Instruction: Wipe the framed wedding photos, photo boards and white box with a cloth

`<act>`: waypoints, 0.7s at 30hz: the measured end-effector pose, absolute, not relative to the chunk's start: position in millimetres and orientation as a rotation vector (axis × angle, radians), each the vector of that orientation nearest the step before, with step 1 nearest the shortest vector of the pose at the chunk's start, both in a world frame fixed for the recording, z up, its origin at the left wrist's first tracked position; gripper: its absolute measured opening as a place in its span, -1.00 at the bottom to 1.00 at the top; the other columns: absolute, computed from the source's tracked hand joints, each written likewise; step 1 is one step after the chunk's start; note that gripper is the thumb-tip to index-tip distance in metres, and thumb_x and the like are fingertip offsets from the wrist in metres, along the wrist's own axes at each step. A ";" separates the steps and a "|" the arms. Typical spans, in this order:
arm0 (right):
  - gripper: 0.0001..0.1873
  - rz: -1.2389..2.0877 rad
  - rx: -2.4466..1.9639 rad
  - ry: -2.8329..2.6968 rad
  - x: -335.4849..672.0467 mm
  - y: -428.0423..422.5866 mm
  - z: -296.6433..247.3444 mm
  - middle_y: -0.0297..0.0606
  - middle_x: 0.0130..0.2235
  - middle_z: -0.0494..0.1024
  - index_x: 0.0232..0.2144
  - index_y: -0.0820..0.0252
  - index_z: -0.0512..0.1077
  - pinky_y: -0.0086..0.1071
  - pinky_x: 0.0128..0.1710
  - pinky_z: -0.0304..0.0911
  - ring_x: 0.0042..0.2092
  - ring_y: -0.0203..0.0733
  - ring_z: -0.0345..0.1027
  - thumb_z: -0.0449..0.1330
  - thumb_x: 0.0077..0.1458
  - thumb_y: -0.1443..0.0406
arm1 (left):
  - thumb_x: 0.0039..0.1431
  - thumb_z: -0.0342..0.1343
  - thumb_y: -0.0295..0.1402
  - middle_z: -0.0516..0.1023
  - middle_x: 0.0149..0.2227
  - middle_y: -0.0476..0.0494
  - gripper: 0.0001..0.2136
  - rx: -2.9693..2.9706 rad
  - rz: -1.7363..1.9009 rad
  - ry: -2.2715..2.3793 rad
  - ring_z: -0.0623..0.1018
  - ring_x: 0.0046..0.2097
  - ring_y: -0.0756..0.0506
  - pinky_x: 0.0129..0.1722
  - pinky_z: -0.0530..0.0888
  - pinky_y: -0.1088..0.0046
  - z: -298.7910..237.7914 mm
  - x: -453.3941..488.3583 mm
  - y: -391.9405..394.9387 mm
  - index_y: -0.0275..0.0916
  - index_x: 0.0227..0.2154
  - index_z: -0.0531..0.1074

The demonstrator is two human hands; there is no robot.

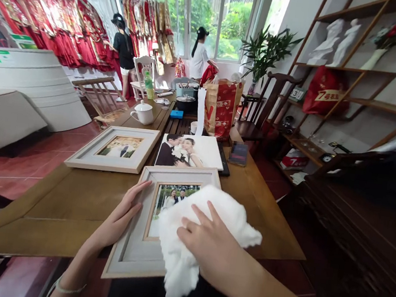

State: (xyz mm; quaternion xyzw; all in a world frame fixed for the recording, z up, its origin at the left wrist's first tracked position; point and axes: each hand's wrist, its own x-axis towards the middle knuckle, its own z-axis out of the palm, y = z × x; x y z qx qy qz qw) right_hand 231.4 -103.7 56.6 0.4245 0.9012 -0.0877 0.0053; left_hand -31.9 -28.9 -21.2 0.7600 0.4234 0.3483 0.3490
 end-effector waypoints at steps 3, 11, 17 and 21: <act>-0.44 -0.049 1.468 2.809 241.1 -65.9 48.1 -0.11 0.13 0.40 -0.12 0.25 0.38 0.20 0.24 -0.18 0.29 0.19 -0.07 0.00 -0.19 0.66 | 0.35 -0.23 -0.29 -0.01 0.32 -0.05 -0.58 1.955 0.874 1.122 -0.06 0.35 -0.17 0.33 -0.13 0.13 -19.6 -30.9 -28.6 -0.03 0.24 0.06; -0.47 0.012 1.657 2.833 245.5 10.4 39.3 0.03 0.22 0.25 -0.09 0.32 0.36 0.14 0.26 -0.21 0.32 0.19 -0.16 0.13 -0.21 0.57 | 0.35 -0.22 -0.25 -0.02 0.34 -0.02 -0.57 1.932 0.807 1.222 -0.07 0.36 -0.19 0.32 -0.15 0.09 -14.7 -30.4 -26.8 0.00 0.26 0.04; -0.53 -0.356 1.333 2.893 238.0 -19.5 48.4 0.03 0.21 0.27 -0.06 0.26 0.36 0.19 0.19 -0.03 0.29 0.20 -0.06 0.18 -0.12 0.45 | 0.32 -0.18 -0.26 0.05 0.32 0.00 -0.56 1.909 0.808 1.331 0.01 0.35 -0.22 0.31 -0.07 0.08 -16.2 -27.4 -25.7 0.04 0.24 0.08; -0.80 -0.252 0.940 3.050 247.6 -53.6 16.8 -0.21 -0.02 0.54 -0.29 0.15 0.46 0.04 0.04 0.30 0.11 0.05 0.31 0.02 0.18 0.38 | 0.32 -0.20 -0.32 0.21 0.25 -0.03 -0.58 1.956 0.905 1.411 0.11 0.31 -0.21 0.31 0.00 0.09 -32.0 -28.2 -13.8 0.05 0.21 0.16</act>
